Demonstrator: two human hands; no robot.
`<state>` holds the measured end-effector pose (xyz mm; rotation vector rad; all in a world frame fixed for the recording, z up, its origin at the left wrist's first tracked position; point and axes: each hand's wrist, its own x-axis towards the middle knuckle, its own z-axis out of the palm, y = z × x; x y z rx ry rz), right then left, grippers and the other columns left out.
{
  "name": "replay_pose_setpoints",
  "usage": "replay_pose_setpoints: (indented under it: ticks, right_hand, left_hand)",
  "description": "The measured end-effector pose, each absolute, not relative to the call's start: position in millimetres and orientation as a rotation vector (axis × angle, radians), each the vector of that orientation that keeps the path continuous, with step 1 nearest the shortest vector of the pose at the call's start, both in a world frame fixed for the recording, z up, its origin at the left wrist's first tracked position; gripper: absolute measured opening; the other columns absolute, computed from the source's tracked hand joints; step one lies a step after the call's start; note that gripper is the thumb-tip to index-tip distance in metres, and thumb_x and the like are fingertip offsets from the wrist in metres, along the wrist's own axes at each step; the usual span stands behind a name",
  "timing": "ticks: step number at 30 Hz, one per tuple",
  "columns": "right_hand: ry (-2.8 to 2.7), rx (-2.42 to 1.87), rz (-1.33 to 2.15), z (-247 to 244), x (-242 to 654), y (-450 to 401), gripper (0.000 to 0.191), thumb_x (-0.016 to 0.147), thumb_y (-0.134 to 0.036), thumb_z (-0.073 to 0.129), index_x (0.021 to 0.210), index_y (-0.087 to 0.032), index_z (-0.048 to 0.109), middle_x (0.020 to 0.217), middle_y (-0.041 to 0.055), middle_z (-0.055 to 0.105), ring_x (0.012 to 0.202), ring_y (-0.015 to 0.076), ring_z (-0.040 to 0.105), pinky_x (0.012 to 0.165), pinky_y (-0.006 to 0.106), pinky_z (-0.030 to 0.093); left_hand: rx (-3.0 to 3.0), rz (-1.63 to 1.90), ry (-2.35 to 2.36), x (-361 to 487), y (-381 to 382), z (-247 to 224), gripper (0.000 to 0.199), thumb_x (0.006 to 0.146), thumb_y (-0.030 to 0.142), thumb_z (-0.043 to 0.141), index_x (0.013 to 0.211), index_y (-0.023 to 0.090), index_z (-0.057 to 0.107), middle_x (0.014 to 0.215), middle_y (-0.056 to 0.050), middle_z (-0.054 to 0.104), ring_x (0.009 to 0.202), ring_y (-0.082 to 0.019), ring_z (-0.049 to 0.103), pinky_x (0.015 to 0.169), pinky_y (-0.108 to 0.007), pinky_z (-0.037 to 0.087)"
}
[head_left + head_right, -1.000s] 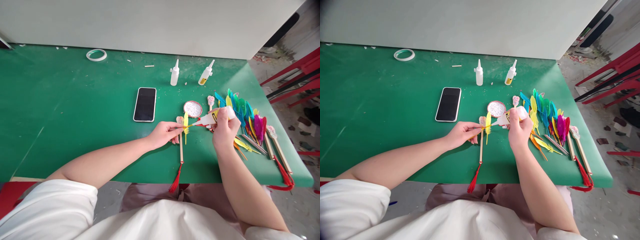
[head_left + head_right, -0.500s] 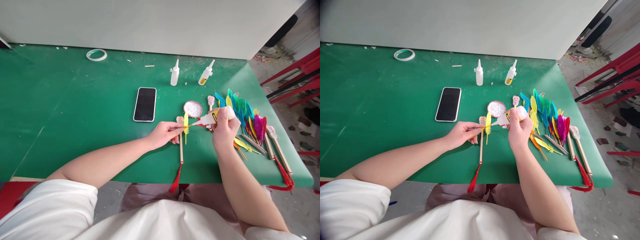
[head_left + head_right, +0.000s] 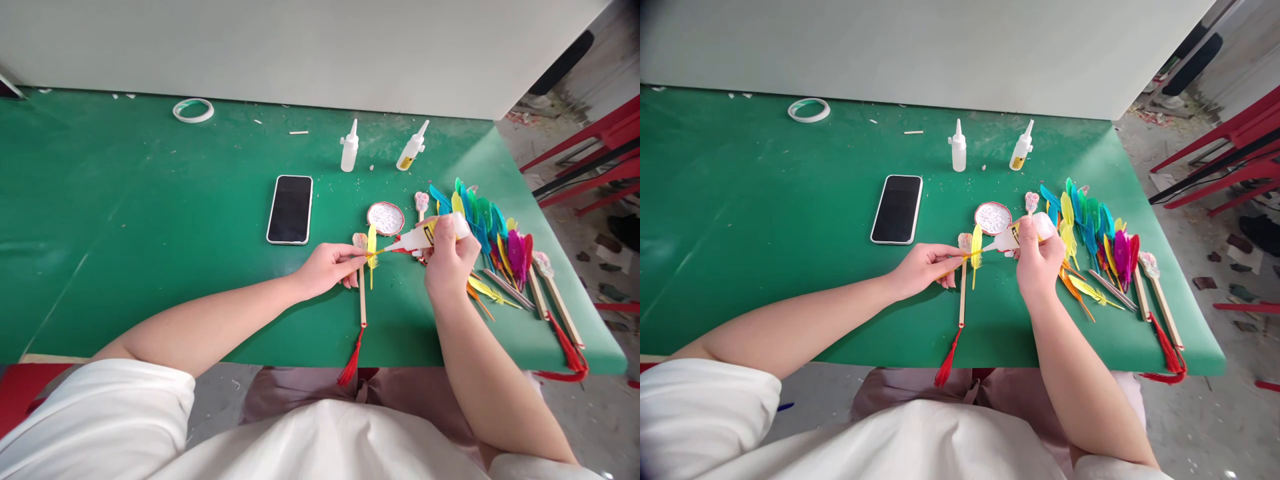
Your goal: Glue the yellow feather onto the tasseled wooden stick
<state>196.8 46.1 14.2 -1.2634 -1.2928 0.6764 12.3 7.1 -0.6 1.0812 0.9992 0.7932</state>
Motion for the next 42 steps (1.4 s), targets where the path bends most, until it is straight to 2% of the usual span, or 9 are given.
replay_pose_setpoints:
  ticks: [13,16,22,30,36,42]
  right_hand:
    - [-1.249,-1.255,0.669,13.6,196.7,49.1,0.037,0.077,-0.053,0.05,0.062,-0.021,0.059,0.046,-0.0022,0.042,0.036,0.0081,0.035,0.033,0.024,0.023]
    - [-1.275,-1.257,0.638,14.1,196.9,47.3,0.036,0.078,-0.051,0.05,0.064,-0.02,0.061,0.047,-0.0023,0.043,0.037,0.008,0.036,0.034,0.024,0.026]
    - [-1.45,-1.171,0.491,16.7,194.6,38.0,0.03,0.078,-0.045,0.053,0.071,-0.017,0.063,0.058,0.0001,0.054,0.05,0.0107,0.049,0.046,0.026,0.039]
    - [-1.574,-1.092,0.495,17.3,191.8,32.3,0.025,0.077,-0.042,0.055,0.072,-0.018,0.063,0.063,0.0007,0.059,0.052,0.0105,0.051,0.047,0.025,0.041]
    - [-1.449,-1.247,0.38,17.0,196.4,38.5,0.028,0.078,-0.043,0.054,0.07,-0.018,0.063,0.059,0.0006,0.057,0.052,0.0119,0.051,0.05,0.027,0.04]
    - [-1.448,-1.165,0.36,18.0,195.3,36.7,0.027,0.078,-0.042,0.054,0.072,-0.017,0.063,0.061,0.0011,0.057,0.052,0.0116,0.05,0.049,0.027,0.038]
  left_hand:
    - [1.066,0.796,1.0,12.4,7.1,-0.6,0.028,0.081,0.029,0.058,0.102,0.01,0.062,0.051,0.001,0.06,0.048,-0.008,0.057,0.048,-0.016,0.048]
    - [1.066,0.802,0.986,12.4,7.2,-1.2,0.027,0.081,0.028,0.058,0.101,0.011,0.062,0.051,0.001,0.06,0.048,-0.008,0.057,0.048,-0.016,0.049]
    - [1.044,0.789,1.024,13.3,7.1,-0.1,0.028,0.08,0.03,0.059,0.1,0.011,0.063,0.051,0.001,0.059,0.047,-0.007,0.056,0.047,-0.016,0.048]
    - [1.052,0.784,1.04,14.0,7.3,1.2,0.026,0.081,0.029,0.057,0.1,0.012,0.063,0.05,0.001,0.059,0.046,-0.007,0.056,0.047,-0.015,0.047]
    - [1.075,0.796,1.009,12.3,7.0,-1.0,0.026,0.081,0.029,0.057,0.101,0.013,0.063,0.052,0.001,0.06,0.047,-0.006,0.056,0.048,-0.015,0.048]
    - [1.065,0.798,1.009,12.2,7.2,-3.3,0.028,0.08,0.032,0.058,0.101,0.013,0.063,0.053,0.001,0.06,0.048,-0.007,0.057,0.049,-0.016,0.049]
